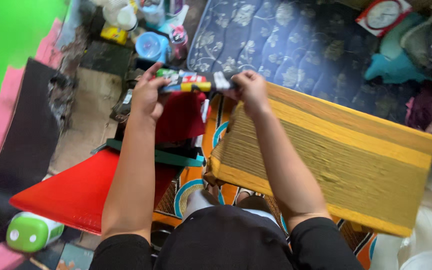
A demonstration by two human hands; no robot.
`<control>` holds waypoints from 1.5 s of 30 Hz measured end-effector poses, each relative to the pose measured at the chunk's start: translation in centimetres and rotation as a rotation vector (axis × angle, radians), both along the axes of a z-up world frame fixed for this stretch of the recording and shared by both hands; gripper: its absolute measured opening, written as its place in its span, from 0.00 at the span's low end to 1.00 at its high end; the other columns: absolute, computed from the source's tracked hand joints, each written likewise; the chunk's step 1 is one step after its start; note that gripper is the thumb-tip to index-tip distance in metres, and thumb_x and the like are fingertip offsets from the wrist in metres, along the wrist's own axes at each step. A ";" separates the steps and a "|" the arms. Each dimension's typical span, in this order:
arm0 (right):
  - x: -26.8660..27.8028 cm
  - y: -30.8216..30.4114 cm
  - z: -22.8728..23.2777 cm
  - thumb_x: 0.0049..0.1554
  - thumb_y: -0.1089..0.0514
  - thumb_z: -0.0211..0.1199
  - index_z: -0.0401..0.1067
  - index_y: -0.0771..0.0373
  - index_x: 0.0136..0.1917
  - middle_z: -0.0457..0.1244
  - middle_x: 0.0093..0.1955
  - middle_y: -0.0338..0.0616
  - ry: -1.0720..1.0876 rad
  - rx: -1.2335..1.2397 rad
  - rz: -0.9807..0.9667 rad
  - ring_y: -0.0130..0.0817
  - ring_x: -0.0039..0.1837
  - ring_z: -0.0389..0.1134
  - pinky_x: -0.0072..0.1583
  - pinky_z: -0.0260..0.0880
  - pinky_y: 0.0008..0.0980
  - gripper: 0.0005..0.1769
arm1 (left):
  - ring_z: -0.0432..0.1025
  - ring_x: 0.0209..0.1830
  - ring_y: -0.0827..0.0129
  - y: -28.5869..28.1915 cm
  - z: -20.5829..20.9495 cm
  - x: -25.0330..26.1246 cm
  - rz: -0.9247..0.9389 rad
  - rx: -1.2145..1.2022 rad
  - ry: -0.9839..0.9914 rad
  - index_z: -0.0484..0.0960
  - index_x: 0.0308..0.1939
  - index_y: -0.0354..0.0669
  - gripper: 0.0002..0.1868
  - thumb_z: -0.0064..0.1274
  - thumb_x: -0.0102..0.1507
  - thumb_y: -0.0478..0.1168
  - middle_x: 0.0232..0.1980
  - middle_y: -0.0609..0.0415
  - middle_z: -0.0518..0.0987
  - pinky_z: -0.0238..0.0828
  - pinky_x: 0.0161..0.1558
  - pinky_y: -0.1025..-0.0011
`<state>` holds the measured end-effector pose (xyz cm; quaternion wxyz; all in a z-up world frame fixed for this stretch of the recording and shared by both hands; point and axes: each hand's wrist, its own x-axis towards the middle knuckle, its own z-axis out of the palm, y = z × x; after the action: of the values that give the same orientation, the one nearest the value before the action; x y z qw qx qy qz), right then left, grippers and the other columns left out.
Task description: The person folds a gray t-shirt on a wooden table, then places it into a drawer. They then pick up a black t-shirt with a graphic print and begin folding it.
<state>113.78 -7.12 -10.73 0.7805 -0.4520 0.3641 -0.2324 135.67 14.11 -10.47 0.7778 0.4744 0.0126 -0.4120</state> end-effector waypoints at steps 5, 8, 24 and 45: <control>-10.1 -5.8 10.0 0.57 0.64 0.63 0.69 0.65 0.41 0.65 0.36 0.45 -0.088 -0.086 -0.123 0.35 0.34 0.69 0.41 0.76 0.38 0.04 | 0.79 0.44 0.64 -9.0 8.2 -8.0 -0.219 -0.147 -0.005 0.81 0.58 0.32 0.20 0.54 0.61 0.23 0.47 0.48 0.82 0.80 0.45 0.70; -17.8 -8.2 15.6 0.57 0.63 0.61 0.69 0.64 0.42 0.68 0.38 0.45 -0.166 -0.171 -0.192 0.36 0.37 0.72 0.45 0.80 0.39 0.03 | 0.78 0.41 0.69 -14.1 12.1 -14.5 -0.315 -0.130 -0.062 0.80 0.60 0.35 0.22 0.55 0.60 0.26 0.46 0.51 0.81 0.78 0.42 0.72; -63.1 -5.7 -12.7 0.54 0.65 0.66 0.70 0.61 0.37 0.64 0.34 0.38 0.377 0.086 -0.260 0.28 0.37 0.65 0.40 0.67 0.29 0.06 | 0.77 0.46 0.64 -15.9 -16.7 -57.3 -0.604 0.264 -0.181 0.75 0.63 0.35 0.32 0.56 0.54 0.21 0.50 0.48 0.81 0.77 0.47 0.65; -64.5 -5.5 -10.3 0.48 0.63 0.69 0.76 0.60 0.43 0.65 0.51 0.46 0.589 -1.047 0.225 0.49 0.59 0.67 0.62 0.67 0.42 0.07 | 0.74 0.53 0.52 -13.0 -7.4 -60.2 -0.579 0.363 -1.531 0.85 0.40 0.42 0.09 0.63 0.55 0.32 0.53 0.46 0.80 0.73 0.53 0.60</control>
<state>49.25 -12.57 -21.06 0.3407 -0.8566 0.3520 -0.1617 75.45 1.16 -17.91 0.3466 0.7254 -0.5753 -0.1508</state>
